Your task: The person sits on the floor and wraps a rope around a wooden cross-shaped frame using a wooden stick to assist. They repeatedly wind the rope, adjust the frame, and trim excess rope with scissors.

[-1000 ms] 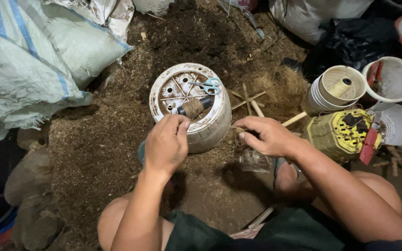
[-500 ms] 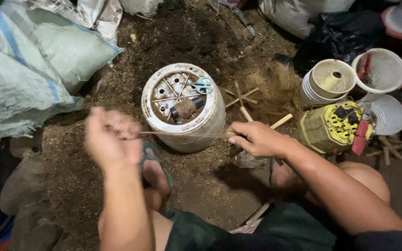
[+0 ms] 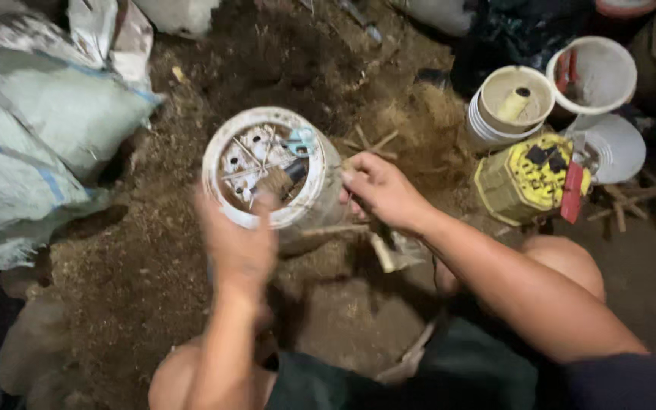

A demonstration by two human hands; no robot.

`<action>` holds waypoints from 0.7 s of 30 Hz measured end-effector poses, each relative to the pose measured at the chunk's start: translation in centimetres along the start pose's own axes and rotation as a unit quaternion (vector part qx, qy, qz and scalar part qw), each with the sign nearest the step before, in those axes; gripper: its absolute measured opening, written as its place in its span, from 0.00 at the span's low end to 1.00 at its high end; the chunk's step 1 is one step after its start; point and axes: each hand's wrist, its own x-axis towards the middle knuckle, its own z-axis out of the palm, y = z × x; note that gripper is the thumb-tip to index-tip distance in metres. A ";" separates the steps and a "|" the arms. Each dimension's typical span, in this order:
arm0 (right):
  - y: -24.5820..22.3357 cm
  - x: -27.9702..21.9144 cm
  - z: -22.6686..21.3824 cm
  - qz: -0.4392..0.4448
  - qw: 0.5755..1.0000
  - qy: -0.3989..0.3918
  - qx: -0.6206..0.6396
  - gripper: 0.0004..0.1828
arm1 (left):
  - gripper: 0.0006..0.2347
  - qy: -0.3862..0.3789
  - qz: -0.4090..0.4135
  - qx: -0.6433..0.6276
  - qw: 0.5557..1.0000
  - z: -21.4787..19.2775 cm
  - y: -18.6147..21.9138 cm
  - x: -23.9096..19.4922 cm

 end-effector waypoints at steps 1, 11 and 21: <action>0.0 0.5 0.1 0.035 0.990 0.033 0.129 0.13 | 0.24 -0.094 -0.070 0.016 0.993 1.2 0.7 -1.2; -0.3 -1.2 0.6 0.058 0.940 0.034 0.335 0.10 | 0.33 -0.391 -0.048 0.010 0.919 4.4 2.0 -2.8; -1.6 -3.1 0.1 -0.009 0.929 0.122 0.350 0.13 | 0.44 -0.422 -0.108 0.012 0.900 3.3 0.4 -2.6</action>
